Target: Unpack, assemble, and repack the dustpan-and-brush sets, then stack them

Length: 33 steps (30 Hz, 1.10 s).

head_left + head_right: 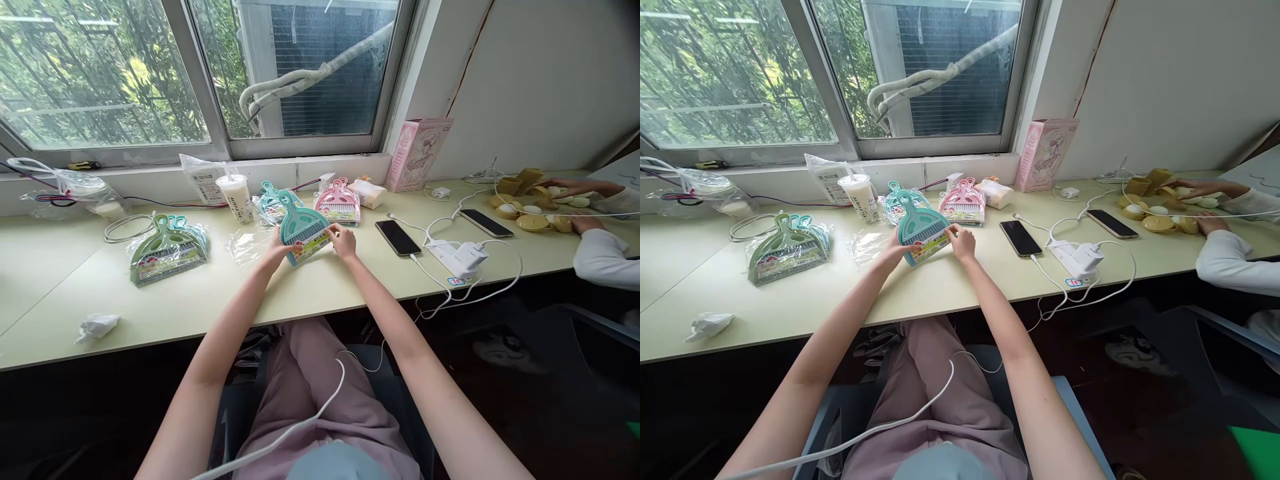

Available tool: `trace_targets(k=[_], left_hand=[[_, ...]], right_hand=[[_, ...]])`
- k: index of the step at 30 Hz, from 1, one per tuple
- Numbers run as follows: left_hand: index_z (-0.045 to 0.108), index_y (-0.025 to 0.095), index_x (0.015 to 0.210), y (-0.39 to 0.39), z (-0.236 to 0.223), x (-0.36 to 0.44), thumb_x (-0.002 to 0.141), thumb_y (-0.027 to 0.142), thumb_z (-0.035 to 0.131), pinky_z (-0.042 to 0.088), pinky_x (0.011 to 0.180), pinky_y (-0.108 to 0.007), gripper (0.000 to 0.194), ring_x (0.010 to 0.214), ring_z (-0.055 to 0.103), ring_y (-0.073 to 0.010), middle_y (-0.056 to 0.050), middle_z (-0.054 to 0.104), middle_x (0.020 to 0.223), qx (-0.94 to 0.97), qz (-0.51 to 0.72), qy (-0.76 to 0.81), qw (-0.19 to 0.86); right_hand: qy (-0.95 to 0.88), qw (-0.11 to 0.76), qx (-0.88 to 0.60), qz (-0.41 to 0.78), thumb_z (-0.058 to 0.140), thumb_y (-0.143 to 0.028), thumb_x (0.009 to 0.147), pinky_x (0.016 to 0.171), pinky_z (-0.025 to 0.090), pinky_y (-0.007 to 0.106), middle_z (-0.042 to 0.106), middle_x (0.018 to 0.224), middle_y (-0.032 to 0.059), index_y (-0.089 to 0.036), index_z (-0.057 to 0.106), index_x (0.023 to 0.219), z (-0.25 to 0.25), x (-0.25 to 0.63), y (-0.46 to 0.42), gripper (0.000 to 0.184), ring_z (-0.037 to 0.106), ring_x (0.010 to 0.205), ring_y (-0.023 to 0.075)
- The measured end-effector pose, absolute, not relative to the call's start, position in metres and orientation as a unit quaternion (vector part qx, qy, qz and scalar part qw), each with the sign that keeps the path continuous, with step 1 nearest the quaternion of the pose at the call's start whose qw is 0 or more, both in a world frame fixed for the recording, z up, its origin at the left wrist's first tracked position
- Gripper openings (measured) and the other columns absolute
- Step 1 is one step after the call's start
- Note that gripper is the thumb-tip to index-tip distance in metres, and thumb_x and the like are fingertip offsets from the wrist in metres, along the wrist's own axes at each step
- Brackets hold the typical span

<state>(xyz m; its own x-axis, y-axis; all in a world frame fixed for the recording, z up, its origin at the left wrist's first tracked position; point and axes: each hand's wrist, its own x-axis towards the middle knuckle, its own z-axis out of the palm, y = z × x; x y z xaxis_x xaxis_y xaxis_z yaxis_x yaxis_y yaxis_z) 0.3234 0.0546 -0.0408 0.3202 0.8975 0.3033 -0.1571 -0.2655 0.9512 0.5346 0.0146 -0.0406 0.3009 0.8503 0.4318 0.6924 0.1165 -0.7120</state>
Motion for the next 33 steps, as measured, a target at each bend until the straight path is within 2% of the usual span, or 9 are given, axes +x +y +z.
trace_targets(k=[3, 7, 10, 15, 20, 23, 27, 30, 33], left_hand=[[0.040, 0.024, 0.136, 0.053, -0.039, 0.325, 0.051, 0.017, 0.082, 0.046, 0.097, -0.046, 0.095, 0.111, 0.057, -0.0286, -0.008, 0.057, 0.125, 0.615, 0.505, 0.292, 0.531], [0.041, 0.025, 0.135, 0.054, -0.038, 0.324, 0.053, 0.019, 0.081, 0.046, 0.099, -0.047, 0.091, 0.115, 0.056, -0.0292, -0.009, 0.057, 0.128, 0.588, 0.535, 0.296, 0.530], [0.043, 0.024, 0.133, 0.055, -0.037, 0.323, 0.055, 0.021, 0.081, 0.047, 0.098, -0.047, 0.087, 0.115, 0.057, -0.0288, -0.010, 0.059, 0.126, 0.554, 0.557, 0.291, 0.546], [0.044, 0.021, 0.132, 0.050, -0.036, 0.327, 0.055, 0.021, 0.081, 0.048, 0.096, -0.046, 0.086, 0.109, 0.062, -0.0282, -0.010, 0.064, 0.118, 0.531, 0.563, 0.285, 0.566], [0.046, 0.021, 0.130, 0.045, -0.034, 0.331, 0.055, 0.024, 0.083, 0.048, 0.096, -0.046, 0.084, 0.109, 0.061, -0.0286, -0.009, 0.064, 0.115, 0.550, 0.539, 0.286, 0.571], [0.047, 0.021, 0.128, 0.048, -0.031, 0.328, 0.070, 0.040, 0.075, 0.051, 0.090, -0.045, 0.067, 0.108, 0.062, -0.0289, -0.011, 0.063, 0.119, 0.567, 0.507, 0.326, 0.561], [0.044, 0.022, 0.132, 0.056, -0.026, 0.316, 0.093, 0.046, 0.043, 0.051, 0.091, -0.043, 0.046, 0.117, 0.057, -0.0271, -0.013, 0.055, 0.132, 0.616, 0.560, 0.421, 0.361], [0.047, 0.020, 0.133, 0.061, -0.027, 0.306, 0.093, 0.031, 0.043, 0.039, 0.107, -0.044, 0.041, 0.131, 0.045, -0.0268, -0.014, 0.049, 0.139, 0.673, 0.514, 0.510, 0.152], [0.055, 0.016, 0.127, 0.060, -0.034, 0.303, 0.089, 0.023, 0.047, 0.025, 0.115, -0.049, 0.040, 0.136, 0.038, -0.0294, -0.016, 0.049, 0.140, 0.745, 0.366, 0.549, 0.103]], right_hand=[[-0.587, 0.476, -0.652, 0.057, 0.055, -0.042, 0.090, 0.067, 0.042, 0.027, 0.070, 0.094, 0.0033, -0.024, 0.064, 0.095, -0.041, 0.535, 0.015, 0.021, 0.062, 0.078, 0.0181], [-0.528, 0.523, -0.668, 0.044, 0.059, -0.046, 0.086, 0.069, 0.046, 0.027, 0.062, 0.111, 0.0081, -0.022, 0.053, 0.114, -0.041, 0.535, 0.016, 0.037, 0.060, 0.089, 0.0182], [-0.486, 0.531, -0.665, 0.200, 0.055, -0.051, 0.087, 0.060, 0.048, 0.024, 0.063, 0.105, 0.0073, -0.021, 0.053, 0.108, -0.043, 0.529, 0.017, 0.036, 0.062, 0.078, 0.0153], [-0.510, 0.484, -0.473, 0.531, 0.059, -0.044, 0.087, 0.050, 0.051, 0.024, 0.068, 0.103, 0.0071, -0.020, 0.057, 0.102, -0.045, 0.513, 0.013, 0.029, 0.067, 0.069, 0.0148], [-0.479, 0.535, -0.437, 0.542, 0.071, -0.033, 0.079, 0.056, 0.053, 0.022, 0.074, 0.089, 0.0063, -0.017, 0.064, 0.090, -0.045, 0.514, 0.013, 0.021, 0.071, 0.068, 0.0153], [-0.462, 0.561, -0.446, 0.522, 0.076, -0.033, 0.072, 0.051, 0.050, 0.021, 0.074, 0.084, 0.0055, -0.017, 0.065, 0.085, -0.044, 0.520, 0.015, 0.023, 0.070, 0.062, 0.0146], [-0.447, 0.584, -0.457, 0.501, 0.078, -0.033, 0.068, 0.049, 0.047, 0.020, 0.075, 0.085, 0.0054, -0.017, 0.065, 0.083, -0.043, 0.526, 0.015, 0.026, 0.069, 0.060, 0.0144], [-0.437, 0.596, -0.459, 0.493, 0.076, -0.031, 0.071, 0.050, 0.046, 0.020, 0.074, 0.083, 0.0057, -0.017, 0.065, 0.083, -0.041, 0.530, 0.013, 0.022, 0.070, 0.060, 0.0147], [-0.423, 0.608, -0.463, 0.488, 0.074, -0.028, 0.073, 0.050, 0.046, 0.020, 0.074, 0.083, 0.0052, -0.017, 0.064, 0.084, -0.038, 0.534, 0.012, 0.019, 0.070, 0.060, 0.0149]])
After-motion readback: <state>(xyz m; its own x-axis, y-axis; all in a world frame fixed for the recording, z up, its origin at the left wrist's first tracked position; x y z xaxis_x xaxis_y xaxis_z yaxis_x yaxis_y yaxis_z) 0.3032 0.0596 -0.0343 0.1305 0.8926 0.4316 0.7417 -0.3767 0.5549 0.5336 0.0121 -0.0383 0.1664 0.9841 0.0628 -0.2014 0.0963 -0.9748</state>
